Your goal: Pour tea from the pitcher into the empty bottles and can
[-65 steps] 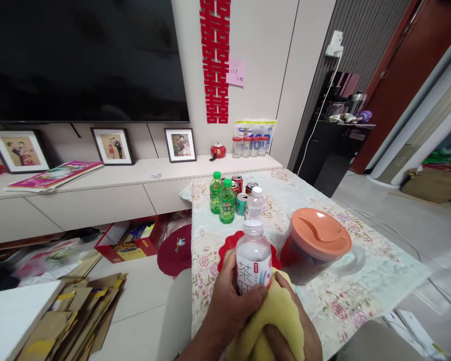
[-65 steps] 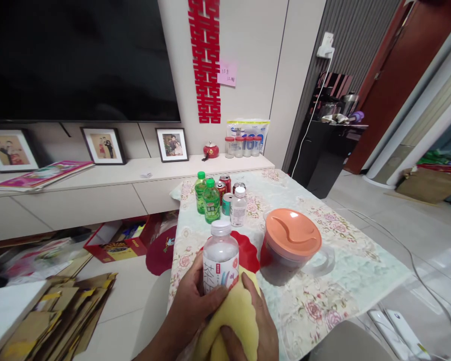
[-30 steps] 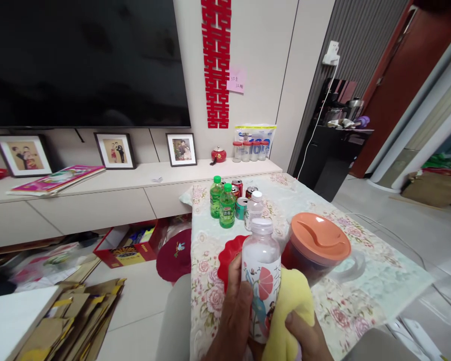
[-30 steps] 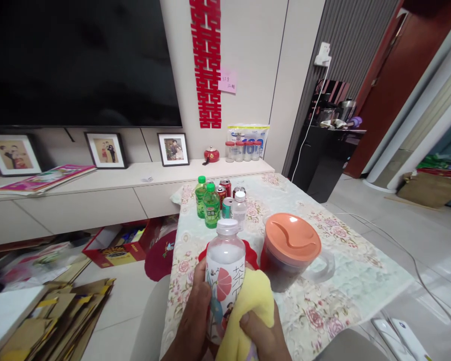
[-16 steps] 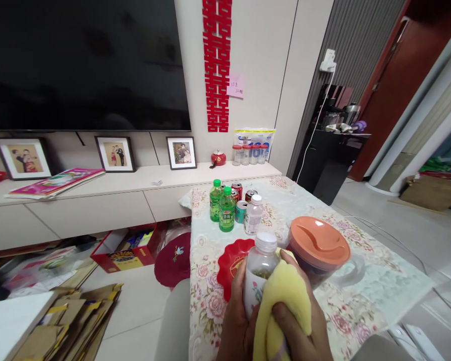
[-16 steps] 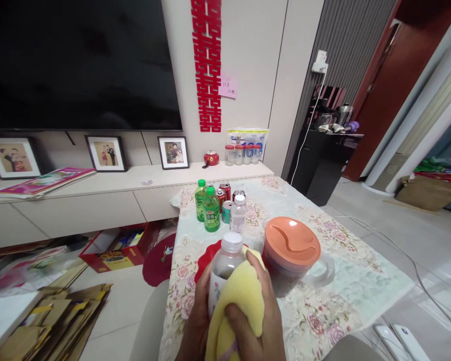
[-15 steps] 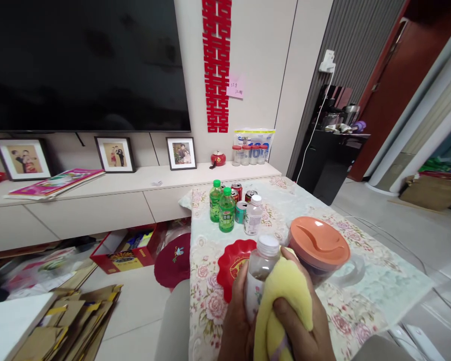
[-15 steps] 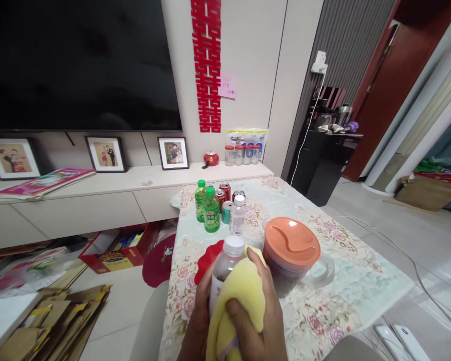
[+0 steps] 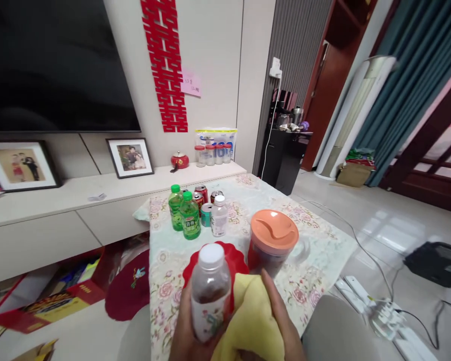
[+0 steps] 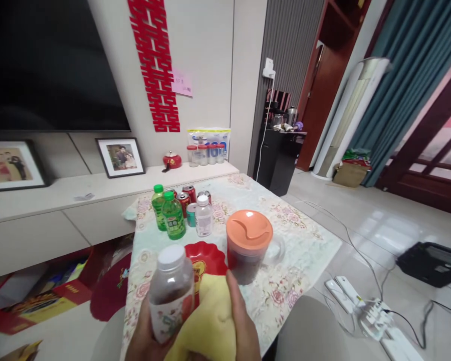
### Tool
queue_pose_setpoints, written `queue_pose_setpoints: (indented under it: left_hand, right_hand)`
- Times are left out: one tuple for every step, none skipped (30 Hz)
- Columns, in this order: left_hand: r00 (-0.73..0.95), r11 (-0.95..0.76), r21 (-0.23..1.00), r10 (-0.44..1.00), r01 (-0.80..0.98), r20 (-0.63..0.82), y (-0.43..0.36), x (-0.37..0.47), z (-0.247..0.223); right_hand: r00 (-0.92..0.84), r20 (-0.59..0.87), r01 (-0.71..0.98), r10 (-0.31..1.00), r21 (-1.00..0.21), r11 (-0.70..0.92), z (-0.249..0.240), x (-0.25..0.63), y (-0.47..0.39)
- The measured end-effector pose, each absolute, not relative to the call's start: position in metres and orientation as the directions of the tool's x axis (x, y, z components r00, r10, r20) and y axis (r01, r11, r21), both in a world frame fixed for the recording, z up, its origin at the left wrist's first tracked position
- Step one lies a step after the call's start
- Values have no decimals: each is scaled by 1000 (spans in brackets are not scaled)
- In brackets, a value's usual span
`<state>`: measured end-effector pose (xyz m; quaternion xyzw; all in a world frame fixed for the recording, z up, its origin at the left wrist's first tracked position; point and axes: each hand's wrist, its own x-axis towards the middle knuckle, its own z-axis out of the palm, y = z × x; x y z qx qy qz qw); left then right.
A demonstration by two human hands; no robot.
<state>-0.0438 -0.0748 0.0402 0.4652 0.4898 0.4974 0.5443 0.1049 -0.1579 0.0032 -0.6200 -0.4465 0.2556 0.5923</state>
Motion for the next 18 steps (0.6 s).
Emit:
queue_pose_setpoints:
  left_hand:
    - [12,86,995,996,-54,-85,-74,-46,40]
    - [-2,104,994,995,-37,-104,-74,-49,41]
    - [-8,121,992,993,-47,-121,-73,-51,42]
    - [-12,132,989,991,-67,-133,-73,-53,44]
    - [-21,135,987,990,-86,-137,-73,-55,46]
    - [-39,132,986,990,-99,-136,-74,-55,49]
    - [-57,129,985,989,-112,-136,-76,-55,52]
    - [-65,135,983,987,-128,-144,-77,-53,56]
    - [-62,149,977,985,-151,-159,-80,-51,58]
    - [-55,166,970,982,-179,-178,-82,-48,61]
    - [-50,181,961,979,-210,-196,-84,-46,63]
    - [-49,194,952,976,-237,-211,-86,-44,65]
    - [-54,206,944,973,-256,-226,-87,-42,66]
    - [-63,216,938,969,-270,-241,-88,-42,68]
    - [-74,225,934,964,-278,-254,-88,-42,69]
    - [-84,237,931,959,-279,-269,-88,-42,71]
    - [-93,246,928,955,-279,-281,-87,-44,72]
    - [-103,249,928,953,-277,-286,-87,-45,73]
  right_hand:
    - [472,217,286,854,-954,84,-3,114,-165]
    - [464,231,347,855,-936,64,-9,124,-171]
    - [423,255,430,870,-901,56,-14,132,-175]
    - [363,278,518,889,-854,56,-19,140,-179]
    - [328,295,590,897,-806,49,-23,145,-180]
    - [301,300,652,905,-758,34,-27,147,-180]
    - [293,297,700,909,-714,8,-29,147,-178]
    - [299,285,734,911,-678,-29,-31,144,-175]
    - [306,266,759,914,-647,-65,-33,140,-171]
    - [311,245,777,918,-622,-97,-35,135,-167]
    - [311,224,790,924,-601,-120,-37,129,-164]
    - [300,205,802,932,-583,-130,-39,125,-162]
    - [279,187,815,942,-565,-129,-42,122,-161]
    - [251,172,827,953,-549,-118,-44,120,-161]
    - [219,162,838,962,-537,-100,-47,119,-163]
    - [182,157,845,971,-530,-73,-48,120,-165]
    - [139,157,847,978,-531,-35,-48,121,-167]
    - [95,159,843,983,-538,6,-46,123,-169]
